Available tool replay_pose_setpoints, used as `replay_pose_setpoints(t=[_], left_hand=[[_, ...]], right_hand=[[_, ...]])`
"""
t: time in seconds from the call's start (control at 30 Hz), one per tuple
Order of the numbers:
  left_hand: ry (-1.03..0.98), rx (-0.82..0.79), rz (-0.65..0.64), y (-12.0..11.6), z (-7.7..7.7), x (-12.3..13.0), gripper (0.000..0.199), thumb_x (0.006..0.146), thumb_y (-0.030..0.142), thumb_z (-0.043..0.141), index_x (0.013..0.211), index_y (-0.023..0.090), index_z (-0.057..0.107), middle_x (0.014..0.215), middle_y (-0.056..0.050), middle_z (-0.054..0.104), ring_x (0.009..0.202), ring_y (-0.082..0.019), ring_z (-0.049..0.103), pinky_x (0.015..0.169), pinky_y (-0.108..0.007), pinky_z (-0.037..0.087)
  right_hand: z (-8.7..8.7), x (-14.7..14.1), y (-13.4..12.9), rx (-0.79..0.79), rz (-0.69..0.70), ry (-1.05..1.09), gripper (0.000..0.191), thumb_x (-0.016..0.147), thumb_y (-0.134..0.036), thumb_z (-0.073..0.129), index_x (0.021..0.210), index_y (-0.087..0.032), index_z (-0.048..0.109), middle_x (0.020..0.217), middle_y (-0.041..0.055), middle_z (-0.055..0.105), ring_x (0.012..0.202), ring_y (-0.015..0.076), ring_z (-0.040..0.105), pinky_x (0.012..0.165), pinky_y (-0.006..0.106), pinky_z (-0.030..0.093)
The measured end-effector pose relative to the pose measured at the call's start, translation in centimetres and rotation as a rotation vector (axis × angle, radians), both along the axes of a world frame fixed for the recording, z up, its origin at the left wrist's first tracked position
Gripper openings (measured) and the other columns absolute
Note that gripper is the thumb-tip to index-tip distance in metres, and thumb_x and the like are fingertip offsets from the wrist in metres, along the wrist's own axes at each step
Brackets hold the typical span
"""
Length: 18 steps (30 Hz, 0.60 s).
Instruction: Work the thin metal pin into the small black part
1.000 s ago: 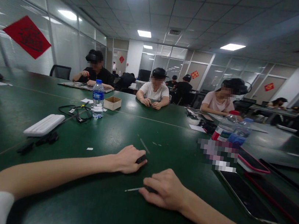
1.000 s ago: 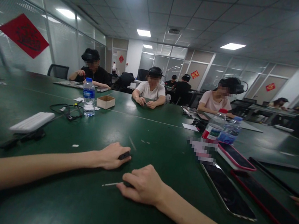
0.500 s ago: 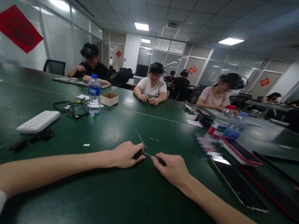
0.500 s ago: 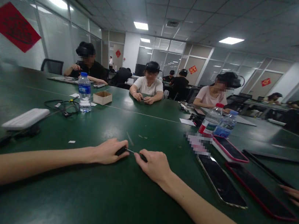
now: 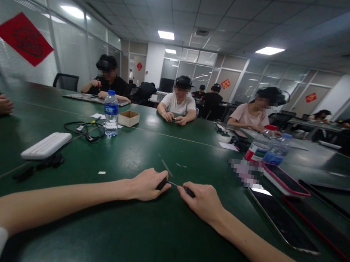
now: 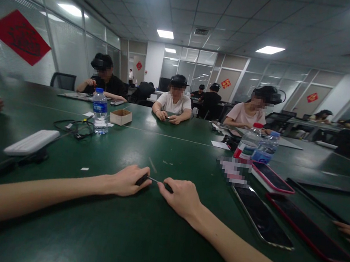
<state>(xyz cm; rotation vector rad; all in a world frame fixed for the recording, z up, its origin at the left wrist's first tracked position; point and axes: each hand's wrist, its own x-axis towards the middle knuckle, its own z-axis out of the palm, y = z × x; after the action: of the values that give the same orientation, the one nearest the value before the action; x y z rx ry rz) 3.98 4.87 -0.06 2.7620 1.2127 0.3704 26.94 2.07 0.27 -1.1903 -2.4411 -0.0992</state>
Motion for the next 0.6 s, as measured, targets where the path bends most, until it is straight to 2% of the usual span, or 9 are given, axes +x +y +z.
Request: replay_pose_setpoints(t=[0.2, 0.43, 0.6], left_hand=[[0.026, -0.033, -0.069, 0.1, 0.4, 0.0, 0.027, 0.094, 0.044, 0.038, 0.100, 0.019, 0.047, 0.082, -0.004, 0.061, 0.073, -0.020, 0.058, 0.074, -0.034, 0.043], [0.048, -0.049, -0.172, -0.1, 1.0, -0.1, 0.021, 0.093, 0.040, 0.043, 0.095, 0.020, 0.047, 0.086, -0.004, 0.062, 0.080, -0.020, 0.058, 0.076, -0.033, 0.042], [0.028, -0.038, -0.231, -0.3, 1.1, -0.4, 0.022, 0.094, 0.041, 0.041, 0.094, 0.020, 0.047, 0.085, -0.003, 0.060, 0.079, -0.018, 0.057, 0.077, -0.032, 0.042]], right_hand=[[0.1, 0.0, 0.0, -0.013, 0.012, -0.003, 0.040, 0.095, -0.045, 0.040, 0.089, -0.019, 0.069, 0.071, 0.0024, 0.067, 0.057, 0.0117, 0.059, 0.057, 0.022, 0.043], [-0.3, 0.2, 0.1, 0.025, 0.026, 0.014, 0.038, 0.093, -0.045, 0.043, 0.085, -0.019, 0.069, 0.068, 0.0026, 0.067, 0.056, 0.0119, 0.060, 0.056, 0.021, 0.042], [0.1, 0.5, 0.1, 0.025, 0.100, 0.036, 0.036, 0.093, -0.043, 0.043, 0.086, -0.018, 0.070, 0.070, 0.0030, 0.068, 0.057, 0.0116, 0.059, 0.055, 0.021, 0.042]])
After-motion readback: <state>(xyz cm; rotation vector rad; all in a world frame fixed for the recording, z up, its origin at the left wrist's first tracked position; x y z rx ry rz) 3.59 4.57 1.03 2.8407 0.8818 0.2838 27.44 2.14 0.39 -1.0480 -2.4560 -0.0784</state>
